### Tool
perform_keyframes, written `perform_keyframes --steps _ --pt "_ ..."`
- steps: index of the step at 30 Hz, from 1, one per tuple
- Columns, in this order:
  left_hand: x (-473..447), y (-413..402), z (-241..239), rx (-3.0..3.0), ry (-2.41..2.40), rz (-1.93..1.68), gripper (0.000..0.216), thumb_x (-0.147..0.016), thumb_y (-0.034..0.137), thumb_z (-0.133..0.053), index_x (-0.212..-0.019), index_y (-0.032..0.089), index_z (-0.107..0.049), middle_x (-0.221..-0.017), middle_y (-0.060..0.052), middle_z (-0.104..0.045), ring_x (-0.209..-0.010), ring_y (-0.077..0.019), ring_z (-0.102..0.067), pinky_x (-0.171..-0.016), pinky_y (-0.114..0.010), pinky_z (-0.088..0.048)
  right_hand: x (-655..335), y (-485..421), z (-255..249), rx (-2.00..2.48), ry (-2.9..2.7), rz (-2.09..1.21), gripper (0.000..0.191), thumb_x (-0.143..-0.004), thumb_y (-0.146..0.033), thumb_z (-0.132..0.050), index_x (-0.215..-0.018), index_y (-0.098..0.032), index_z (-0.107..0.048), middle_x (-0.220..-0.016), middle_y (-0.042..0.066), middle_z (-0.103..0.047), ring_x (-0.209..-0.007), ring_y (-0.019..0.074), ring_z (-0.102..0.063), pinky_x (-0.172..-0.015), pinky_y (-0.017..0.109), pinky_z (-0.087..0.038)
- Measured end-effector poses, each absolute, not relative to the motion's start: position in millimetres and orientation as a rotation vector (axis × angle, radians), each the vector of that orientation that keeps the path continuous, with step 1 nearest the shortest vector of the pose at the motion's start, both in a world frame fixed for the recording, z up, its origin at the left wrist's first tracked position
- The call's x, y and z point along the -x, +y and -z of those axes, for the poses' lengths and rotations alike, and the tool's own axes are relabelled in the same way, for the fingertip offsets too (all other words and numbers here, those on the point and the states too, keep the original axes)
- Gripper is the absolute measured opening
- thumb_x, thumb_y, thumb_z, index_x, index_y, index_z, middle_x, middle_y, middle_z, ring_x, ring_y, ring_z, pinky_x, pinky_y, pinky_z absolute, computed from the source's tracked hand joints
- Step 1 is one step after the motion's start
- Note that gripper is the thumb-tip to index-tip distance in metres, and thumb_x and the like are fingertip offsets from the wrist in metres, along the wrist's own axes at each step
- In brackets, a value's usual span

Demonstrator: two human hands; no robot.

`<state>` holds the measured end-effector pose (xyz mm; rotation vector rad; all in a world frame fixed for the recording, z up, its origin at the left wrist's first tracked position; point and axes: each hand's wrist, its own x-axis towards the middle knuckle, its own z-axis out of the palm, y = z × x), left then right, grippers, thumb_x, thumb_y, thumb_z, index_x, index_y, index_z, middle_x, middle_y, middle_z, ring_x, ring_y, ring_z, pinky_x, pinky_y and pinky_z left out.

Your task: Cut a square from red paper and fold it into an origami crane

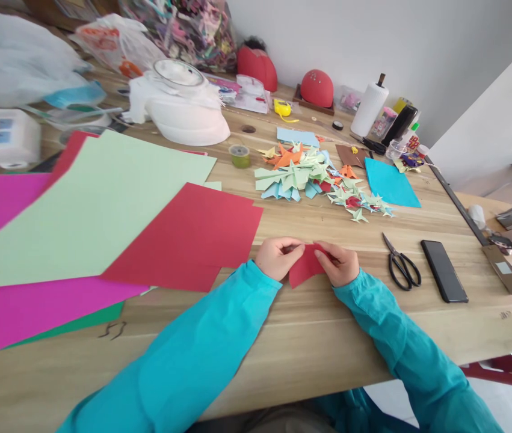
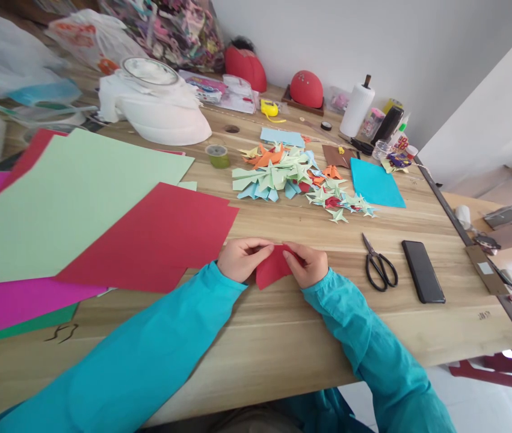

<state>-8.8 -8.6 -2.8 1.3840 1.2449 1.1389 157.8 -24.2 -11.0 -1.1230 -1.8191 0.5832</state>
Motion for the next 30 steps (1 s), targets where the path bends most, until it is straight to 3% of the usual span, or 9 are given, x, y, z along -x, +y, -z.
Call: perform_keyframes --steps 8,13,21,26,30 --pt "8.8 -7.6 4.7 -1.405 1.25 -1.121 0.019 -0.066 0.033 -0.059 -0.066 0.017 -0.07 -0.065 -0.004 -0.072 -0.059 -0.0172 -0.064 -0.053 -0.025 -0.051 -158.6 -26.4 6.4 0.937 -1.968 -0.365 0.032 -0.085 -0.014 -0.049 -0.111 -0.022 -0.066 -0.077 0.004 -0.073 -0.064 0.0125 -0.067 -0.058 0.02 -0.054" --pt "9.0 -6.8 4.8 -1.379 1.218 -1.132 0.017 -0.065 0.03 -0.059 -0.064 0.017 -0.07 -0.067 -0.004 -0.072 -0.063 -0.0179 -0.065 -0.056 -0.025 -0.051 -158.7 -26.9 1.1 0.833 -2.072 -0.353 0.034 -0.086 -0.014 -0.047 -0.113 -0.022 -0.065 -0.087 0.007 -0.071 -0.074 0.0132 -0.067 -0.064 0.021 -0.054" --pt "9.7 -6.7 2.7 -1.433 1.259 -1.138 0.017 -0.067 0.03 -0.059 -0.067 0.017 -0.071 -0.068 -0.004 -0.072 -0.064 -0.0176 -0.064 -0.059 -0.027 -0.051 -157.2 -24.8 3.9 0.951 -1.947 -0.631 0.025 -0.088 -0.027 -0.05 -0.102 -0.021 -0.069 -0.088 0.007 -0.072 -0.079 0.0151 -0.066 -0.071 0.025 -0.053" --pt "9.6 -7.7 1.9 -1.475 1.287 -1.143 0.019 -0.068 0.031 -0.059 -0.069 0.018 -0.071 -0.067 -0.003 -0.072 -0.061 -0.018 -0.063 -0.057 -0.028 -0.05 -157.9 -21.6 16.6 1.176 -1.726 -0.955 0.039 -0.079 -0.042 -0.06 -0.111 -0.019 -0.06 -0.082 0.005 -0.072 -0.061 0.0129 -0.062 -0.058 0.024 -0.05" --pt "9.7 -8.2 0.8 -1.47 1.256 -1.168 0.017 -0.068 0.03 -0.058 -0.069 0.018 -0.071 -0.071 -0.004 -0.073 -0.066 -0.0184 -0.065 -0.06 -0.028 -0.051 -157.6 -18.2 17.7 1.185 -1.648 -1.143 0.036 -0.075 -0.05 -0.062 -0.09 -0.017 -0.067 -0.078 0.005 -0.071 -0.065 0.0147 -0.062 -0.06 0.025 -0.05"
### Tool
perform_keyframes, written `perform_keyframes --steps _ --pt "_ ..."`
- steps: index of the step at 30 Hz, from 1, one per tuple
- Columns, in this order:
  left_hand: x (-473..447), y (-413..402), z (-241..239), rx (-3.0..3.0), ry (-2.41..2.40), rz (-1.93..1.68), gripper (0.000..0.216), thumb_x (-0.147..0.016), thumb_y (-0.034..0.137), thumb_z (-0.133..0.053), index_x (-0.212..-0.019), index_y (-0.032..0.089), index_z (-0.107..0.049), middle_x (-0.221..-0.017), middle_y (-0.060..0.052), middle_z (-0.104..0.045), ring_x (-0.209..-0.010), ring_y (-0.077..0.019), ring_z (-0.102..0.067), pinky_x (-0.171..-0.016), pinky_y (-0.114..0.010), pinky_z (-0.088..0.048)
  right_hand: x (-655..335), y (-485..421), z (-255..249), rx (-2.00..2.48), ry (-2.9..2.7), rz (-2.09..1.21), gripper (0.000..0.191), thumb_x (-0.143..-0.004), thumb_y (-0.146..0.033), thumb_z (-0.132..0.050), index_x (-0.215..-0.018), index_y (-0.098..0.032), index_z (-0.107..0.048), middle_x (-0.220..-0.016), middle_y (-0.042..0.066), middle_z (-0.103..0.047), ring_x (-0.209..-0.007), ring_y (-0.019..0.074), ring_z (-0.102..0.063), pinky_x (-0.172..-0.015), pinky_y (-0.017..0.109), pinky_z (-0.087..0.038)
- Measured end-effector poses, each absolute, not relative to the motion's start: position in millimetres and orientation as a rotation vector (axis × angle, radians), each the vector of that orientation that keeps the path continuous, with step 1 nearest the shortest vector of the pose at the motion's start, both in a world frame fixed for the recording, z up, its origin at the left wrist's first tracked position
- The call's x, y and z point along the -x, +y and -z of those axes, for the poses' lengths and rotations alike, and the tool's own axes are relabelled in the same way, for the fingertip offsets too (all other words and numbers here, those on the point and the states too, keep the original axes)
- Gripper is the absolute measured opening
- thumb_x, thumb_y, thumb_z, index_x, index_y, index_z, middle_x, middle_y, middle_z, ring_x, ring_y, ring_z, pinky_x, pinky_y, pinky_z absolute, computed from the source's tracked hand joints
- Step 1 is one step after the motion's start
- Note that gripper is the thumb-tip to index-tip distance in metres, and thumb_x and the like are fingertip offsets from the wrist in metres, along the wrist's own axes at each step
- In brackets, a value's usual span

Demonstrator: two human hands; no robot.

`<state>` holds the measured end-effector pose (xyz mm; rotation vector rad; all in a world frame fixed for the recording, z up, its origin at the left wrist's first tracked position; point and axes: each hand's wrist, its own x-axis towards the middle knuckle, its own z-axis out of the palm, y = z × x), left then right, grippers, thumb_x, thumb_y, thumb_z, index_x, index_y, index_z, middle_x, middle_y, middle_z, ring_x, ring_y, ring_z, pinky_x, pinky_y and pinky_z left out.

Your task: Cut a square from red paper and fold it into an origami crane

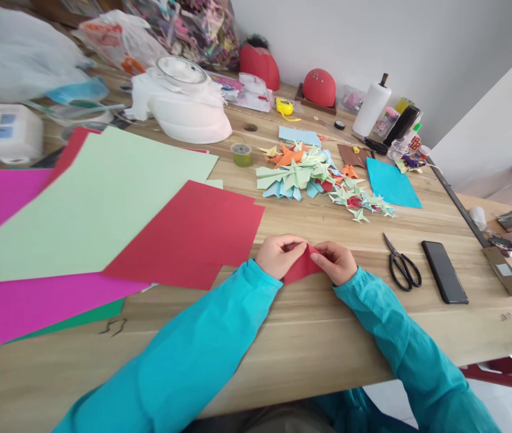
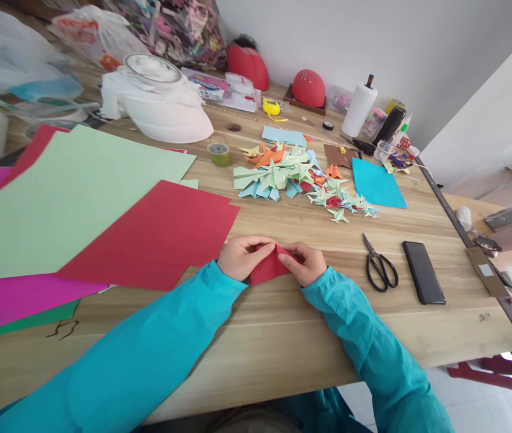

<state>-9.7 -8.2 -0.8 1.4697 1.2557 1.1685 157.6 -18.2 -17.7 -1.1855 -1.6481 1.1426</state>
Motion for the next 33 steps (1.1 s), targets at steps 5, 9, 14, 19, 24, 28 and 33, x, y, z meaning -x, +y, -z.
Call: perform_keyframes --steps 5,9,14,19,24,28,33 --pt "9.5 -9.7 -0.4 -1.465 1.227 -1.155 0.019 -0.068 0.031 -0.059 -0.071 0.017 -0.071 -0.075 -0.005 -0.073 -0.07 -0.0195 -0.065 -0.065 -0.029 -0.051 -158.8 -14.6 13.8 1.201 -1.698 -1.176 0.037 -0.073 -0.052 -0.061 -0.072 -0.017 -0.068 -0.064 0.002 -0.065 -0.057 0.0126 -0.056 -0.056 0.024 -0.045" --pt "9.0 -9.8 -0.3 -1.471 1.218 -1.151 0.019 -0.069 0.032 -0.059 -0.072 0.017 -0.071 -0.075 -0.005 -0.073 -0.071 -0.0197 -0.065 -0.066 -0.029 -0.051 -158.6 -13.7 13.4 1.234 -1.694 -1.162 0.037 -0.071 -0.053 -0.063 -0.065 -0.016 -0.066 -0.056 0.0 -0.059 -0.052 0.0107 -0.05 -0.051 0.023 -0.04" --pt "8.3 -9.2 -0.7 -1.463 1.234 -1.177 0.021 -0.07 0.034 -0.059 -0.073 0.017 -0.071 -0.077 -0.005 -0.073 -0.074 -0.0201 -0.066 -0.068 -0.03 -0.052 -156.2 -15.9 7.1 1.222 -1.684 -1.18 0.046 -0.072 -0.061 -0.058 -0.065 -0.016 -0.064 -0.057 0.0 -0.057 -0.053 0.0108 -0.048 -0.052 0.023 -0.04" --pt "5.2 -10.8 -1.1 -1.496 1.215 -1.229 0.019 -0.071 0.033 -0.058 -0.072 0.018 -0.07 -0.078 -0.005 -0.073 -0.074 -0.0196 -0.066 -0.069 -0.029 -0.051 -154.2 -17.1 1.0 1.244 -1.656 -1.16 0.056 -0.08 -0.066 -0.042 -0.063 -0.017 -0.062 -0.059 0.0 -0.058 -0.057 0.0126 -0.052 -0.056 0.025 -0.043" --pt "1.9 -5.2 0.0 -1.516 1.217 -1.273 0.019 -0.073 0.033 -0.058 -0.074 0.018 -0.07 -0.081 -0.005 -0.072 -0.077 -0.0195 -0.065 -0.071 -0.029 -0.051 -153.9 -7.6 3.0 1.267 -1.534 -1.267 0.059 -0.073 -0.073 -0.045 -0.061 -0.018 -0.062 -0.052 0.0 -0.058 -0.049 0.0129 -0.054 -0.047 0.025 -0.045" --pt "0.1 8.7 3.6 -1.461 1.281 -1.288 0.021 -0.071 0.034 -0.059 -0.076 0.018 -0.07 -0.082 -0.006 -0.073 -0.078 -0.02 -0.066 -0.072 -0.03 -0.052 -154.3 2.1 5.6 1.254 -1.455 -1.357 0.06 -0.071 -0.075 -0.045 -0.065 -0.018 -0.063 -0.045 -0.001 -0.057 -0.038 0.0121 -0.051 -0.034 0.024 -0.044" --pt "0.3 19.0 9.9 -1.436 1.297 -1.28 0.024 -0.07 0.036 -0.06 -0.078 0.016 -0.071 -0.078 -0.006 -0.073 -0.072 -0.0195 -0.065 -0.067 -0.03 -0.051 -153.3 5.5 11.8 1.213 -1.363 -1.363 0.054 -0.063 -0.065 -0.064 -0.092 -0.019 -0.061 -0.055 -0.003 -0.061 -0.04 0.0112 -0.054 -0.03 0.02 -0.043"
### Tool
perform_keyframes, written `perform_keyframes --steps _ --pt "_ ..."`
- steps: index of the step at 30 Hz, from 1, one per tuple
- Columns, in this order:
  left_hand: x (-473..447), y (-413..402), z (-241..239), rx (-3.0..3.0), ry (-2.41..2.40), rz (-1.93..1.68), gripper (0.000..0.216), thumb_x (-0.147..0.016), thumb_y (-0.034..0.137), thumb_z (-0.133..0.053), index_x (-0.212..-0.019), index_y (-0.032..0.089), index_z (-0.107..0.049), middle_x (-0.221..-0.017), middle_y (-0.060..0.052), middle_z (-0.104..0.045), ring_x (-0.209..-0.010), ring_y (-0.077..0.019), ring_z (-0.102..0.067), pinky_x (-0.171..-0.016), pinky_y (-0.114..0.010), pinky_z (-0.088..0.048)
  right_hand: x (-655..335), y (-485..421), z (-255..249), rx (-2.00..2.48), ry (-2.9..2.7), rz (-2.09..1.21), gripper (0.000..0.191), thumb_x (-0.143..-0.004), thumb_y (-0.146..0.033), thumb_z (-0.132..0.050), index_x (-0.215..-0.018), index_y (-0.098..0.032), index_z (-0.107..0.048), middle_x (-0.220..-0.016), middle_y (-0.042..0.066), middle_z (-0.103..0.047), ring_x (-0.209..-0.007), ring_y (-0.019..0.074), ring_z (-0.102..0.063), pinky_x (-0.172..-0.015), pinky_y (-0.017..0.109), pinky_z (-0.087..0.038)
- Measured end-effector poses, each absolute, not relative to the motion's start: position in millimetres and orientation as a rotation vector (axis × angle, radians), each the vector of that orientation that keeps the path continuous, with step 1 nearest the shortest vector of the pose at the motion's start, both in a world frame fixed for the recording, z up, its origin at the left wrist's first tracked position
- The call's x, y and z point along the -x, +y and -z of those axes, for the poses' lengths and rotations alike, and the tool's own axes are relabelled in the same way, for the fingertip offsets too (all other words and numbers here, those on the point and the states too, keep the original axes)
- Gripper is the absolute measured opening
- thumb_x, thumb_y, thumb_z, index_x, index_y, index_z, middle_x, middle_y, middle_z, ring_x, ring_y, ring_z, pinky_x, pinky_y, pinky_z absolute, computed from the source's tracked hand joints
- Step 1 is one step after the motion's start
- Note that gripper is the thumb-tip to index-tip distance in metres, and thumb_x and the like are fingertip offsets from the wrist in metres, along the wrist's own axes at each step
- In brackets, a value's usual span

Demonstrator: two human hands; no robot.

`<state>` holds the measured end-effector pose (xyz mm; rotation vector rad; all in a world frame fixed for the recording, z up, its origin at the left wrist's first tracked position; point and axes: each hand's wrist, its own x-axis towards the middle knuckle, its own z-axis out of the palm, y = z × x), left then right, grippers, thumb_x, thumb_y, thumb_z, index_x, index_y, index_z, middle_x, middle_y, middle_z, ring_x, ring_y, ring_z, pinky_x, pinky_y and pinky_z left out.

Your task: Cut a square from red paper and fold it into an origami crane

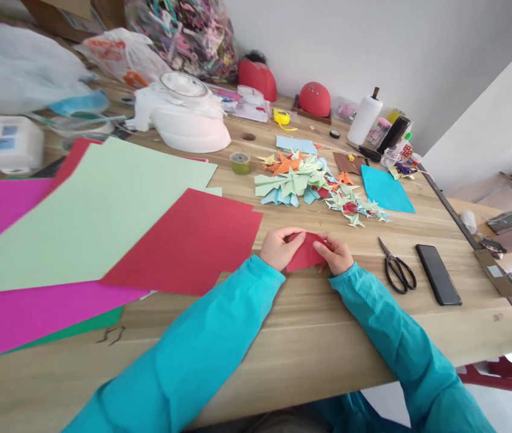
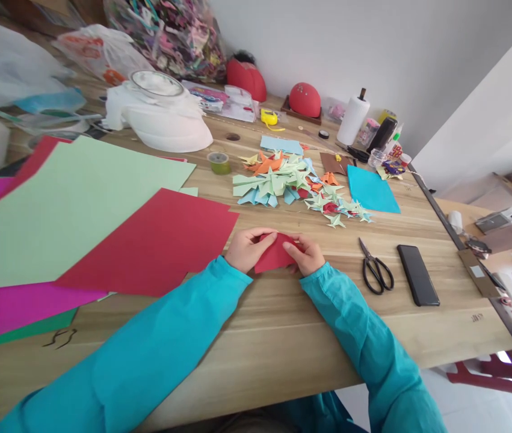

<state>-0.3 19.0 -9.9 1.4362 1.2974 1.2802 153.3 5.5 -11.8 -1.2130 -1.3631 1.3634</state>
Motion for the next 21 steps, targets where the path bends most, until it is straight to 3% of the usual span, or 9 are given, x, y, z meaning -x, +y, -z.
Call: perform_keyframes --steps 10,13,16,21 --pt "1.8 16.4 11.9 -1.421 1.25 -1.237 0.022 -0.068 0.035 -0.061 -0.075 0.017 -0.072 -0.076 -0.005 -0.073 -0.069 -0.0189 -0.065 -0.063 -0.029 -0.051 -152.5 1.5 21.1 1.291 -1.343 -1.23 0.045 -0.072 -0.053 -0.061 -0.103 -0.02 -0.063 -0.062 0.0 -0.064 -0.042 0.0122 -0.053 -0.033 0.023 -0.043" --pt "1.8 16.8 12.0 -1.426 1.251 -1.219 0.02 -0.068 0.033 -0.061 -0.074 0.017 -0.072 -0.075 -0.005 -0.073 -0.068 -0.0187 -0.065 -0.062 -0.029 -0.051 -154.0 1.4 18.3 1.223 -1.453 -1.097 0.041 -0.073 -0.049 -0.062 -0.103 -0.022 -0.065 -0.089 0.004 -0.071 -0.069 0.0177 -0.065 -0.057 0.028 -0.055" --pt "2.7 17.5 12.2 -1.426 1.235 -1.193 0.021 -0.068 0.033 -0.061 -0.075 0.017 -0.072 -0.077 -0.005 -0.073 -0.069 -0.019 -0.065 -0.063 -0.029 -0.051 -155.3 1.5 15.8 1.133 -1.515 -1.02 0.034 -0.074 -0.046 -0.062 -0.097 -0.023 -0.069 -0.101 0.004 -0.07 -0.096 0.0215 -0.064 -0.086 0.035 -0.051" --pt "4.9 19.1 12.6 -1.398 1.196 -1.183 0.024 -0.069 0.037 -0.062 -0.077 0.017 -0.072 -0.078 -0.006 -0.073 -0.072 -0.0198 -0.065 -0.068 -0.03 -0.051 -156.2 -0.9 12.7 1.128 -1.515 -1.059 0.036 -0.079 -0.048 -0.058 -0.103 -0.024 -0.069 -0.106 0.003 -0.069 -0.103 0.0225 -0.062 -0.091 0.036 -0.05"
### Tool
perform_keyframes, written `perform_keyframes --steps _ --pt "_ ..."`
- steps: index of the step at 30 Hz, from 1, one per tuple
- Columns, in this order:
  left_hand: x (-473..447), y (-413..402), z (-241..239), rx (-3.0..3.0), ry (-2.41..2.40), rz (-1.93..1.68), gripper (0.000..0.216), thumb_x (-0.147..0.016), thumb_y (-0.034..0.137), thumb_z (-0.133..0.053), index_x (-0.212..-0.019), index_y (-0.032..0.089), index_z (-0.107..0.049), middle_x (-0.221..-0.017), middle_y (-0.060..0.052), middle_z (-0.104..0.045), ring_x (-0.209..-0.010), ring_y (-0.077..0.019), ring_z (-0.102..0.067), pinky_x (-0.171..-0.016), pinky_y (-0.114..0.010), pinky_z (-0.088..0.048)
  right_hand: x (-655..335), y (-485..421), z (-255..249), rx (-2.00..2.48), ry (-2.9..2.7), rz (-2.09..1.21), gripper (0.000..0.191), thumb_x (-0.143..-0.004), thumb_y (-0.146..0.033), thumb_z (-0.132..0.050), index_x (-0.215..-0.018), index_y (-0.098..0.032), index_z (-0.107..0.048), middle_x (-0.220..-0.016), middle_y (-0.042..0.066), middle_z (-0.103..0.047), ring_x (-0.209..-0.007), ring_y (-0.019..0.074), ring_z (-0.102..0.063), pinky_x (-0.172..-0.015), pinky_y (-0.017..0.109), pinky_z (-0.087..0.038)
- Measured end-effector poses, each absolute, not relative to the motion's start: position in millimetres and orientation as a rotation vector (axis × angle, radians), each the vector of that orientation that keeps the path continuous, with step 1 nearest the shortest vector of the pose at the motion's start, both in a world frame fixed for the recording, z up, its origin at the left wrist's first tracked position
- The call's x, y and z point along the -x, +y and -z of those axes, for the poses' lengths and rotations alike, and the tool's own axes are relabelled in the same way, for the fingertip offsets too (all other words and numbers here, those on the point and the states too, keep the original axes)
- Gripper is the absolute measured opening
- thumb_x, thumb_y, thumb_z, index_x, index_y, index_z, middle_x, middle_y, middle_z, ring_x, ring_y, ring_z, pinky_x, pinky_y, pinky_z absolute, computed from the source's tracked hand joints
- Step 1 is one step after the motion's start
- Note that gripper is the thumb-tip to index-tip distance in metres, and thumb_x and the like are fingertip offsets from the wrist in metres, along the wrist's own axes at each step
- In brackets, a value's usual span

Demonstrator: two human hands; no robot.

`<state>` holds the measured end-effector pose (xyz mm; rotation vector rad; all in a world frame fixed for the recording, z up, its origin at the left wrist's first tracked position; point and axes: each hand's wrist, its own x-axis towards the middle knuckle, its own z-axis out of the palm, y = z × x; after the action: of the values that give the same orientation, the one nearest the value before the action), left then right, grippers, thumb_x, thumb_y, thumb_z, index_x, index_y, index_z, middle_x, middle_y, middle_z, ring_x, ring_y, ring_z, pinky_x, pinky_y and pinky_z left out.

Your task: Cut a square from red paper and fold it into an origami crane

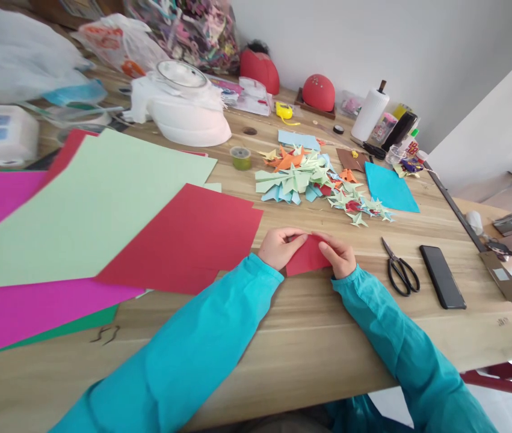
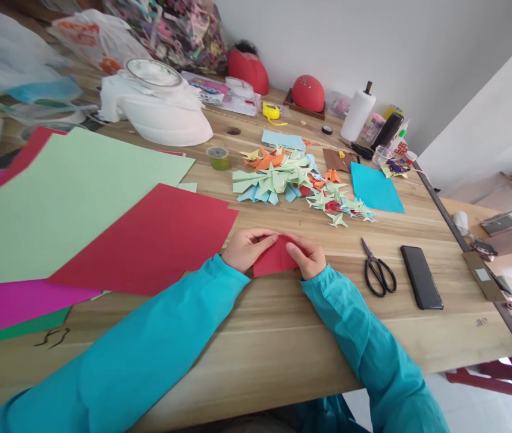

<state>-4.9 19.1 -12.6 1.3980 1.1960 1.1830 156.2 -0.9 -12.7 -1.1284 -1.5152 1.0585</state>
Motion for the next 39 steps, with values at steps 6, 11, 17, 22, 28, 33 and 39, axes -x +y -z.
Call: perform_keyframes --steps 6,11,17,22,28,33,39 --pt "5.2 20.6 12.8 -1.317 1.188 -1.182 0.026 -0.066 0.039 -0.064 -0.076 0.016 -0.072 -0.078 -0.006 -0.073 -0.074 -0.0208 -0.065 -0.069 -0.031 -0.05 -154.4 -4.3 12.1 1.136 -1.522 -0.991 0.027 -0.078 -0.036 -0.063 -0.101 -0.025 -0.071 -0.104 0.002 -0.07 -0.097 0.0225 -0.065 -0.085 0.035 -0.054" --pt "6.1 20.4 11.2 -1.287 1.136 -1.143 0.028 -0.067 0.041 -0.064 -0.076 0.015 -0.072 -0.082 -0.007 -0.073 -0.081 -0.0227 -0.065 -0.073 -0.032 -0.05 -155.4 -6.0 16.2 1.086 -1.528 -0.978 0.017 -0.078 -0.027 -0.061 -0.09 -0.026 -0.074 -0.094 0.001 -0.073 -0.089 0.021 -0.068 -0.082 0.033 -0.055" --pt "6.7 20.4 10.0 -1.238 1.122 -1.153 0.029 -0.065 0.044 -0.066 -0.074 0.016 -0.071 -0.081 -0.006 -0.073 -0.083 -0.023 -0.064 -0.076 -0.033 -0.049 -156.9 -6.6 14.4 1.071 -1.624 -0.919 0.02 -0.079 -0.033 -0.06 -0.093 -0.026 -0.073 -0.094 0.001 -0.073 -0.086 0.0211 -0.069 -0.076 0.031 -0.056" --pt "5.8 19.7 8.5 -1.199 1.145 -1.169 0.031 -0.064 0.045 -0.067 -0.074 0.016 -0.071 -0.078 -0.006 -0.073 -0.079 -0.0216 -0.064 -0.073 -0.031 -0.049 -156.0 -7.3 9.5 1.085 -1.705 -0.88 0.03 -0.085 -0.042 -0.052 -0.096 -0.023 -0.072 -0.1 0.004 -0.072 -0.094 0.0215 -0.066 -0.081 0.032 -0.053" --pt "5.9 20.0 10.0 -1.237 1.191 -1.194 0.033 -0.064 0.045 -0.066 -0.076 0.015 -0.071 -0.077 -0.006 -0.072 -0.078 -0.0214 -0.064 -0.072 -0.031 -0.049 -153.6 -1.9 22.3 1.208 -1.575 -1.056 0.049 -0.078 -0.05 -0.056 -0.112 -0.016 -0.061 -0.065 0.002 -0.068 -0.053 0.0133 -0.058 -0.048 0.023 -0.045" --pt "5.4 16.5 5.5 -1.302 1.167 -1.215 0.028 -0.064 0.042 -0.065 -0.073 0.016 -0.07 -0.078 -0.006 -0.072 -0.079 -0.021 -0.064 -0.075 -0.031 -0.049 -153.9 -0.9 20.7 1.26 -1.639 -1.051 0.038 -0.076 -0.049 -0.057 -0.085 -0.014 -0.069 -0.06 0.002 -0.063 -0.052 0.0118 -0.052 -0.049 0.023 -0.04" --pt "2.5 12.4 0.8 -1.357 1.187 -1.202 0.028 -0.053 0.037 -0.077 -0.071 0.017 -0.07 -0.076 -0.004 -0.072 -0.075 -0.0203 -0.064 -0.071 -0.03 -0.051 -152.8 -1.2 18.4 1.232 -1.618 -1.091 0.033 -0.074 -0.049 -0.059 -0.079 -0.016 -0.067 -0.058 0.0 -0.06 -0.05 0.0109 -0.05 -0.048 0.023 -0.04"
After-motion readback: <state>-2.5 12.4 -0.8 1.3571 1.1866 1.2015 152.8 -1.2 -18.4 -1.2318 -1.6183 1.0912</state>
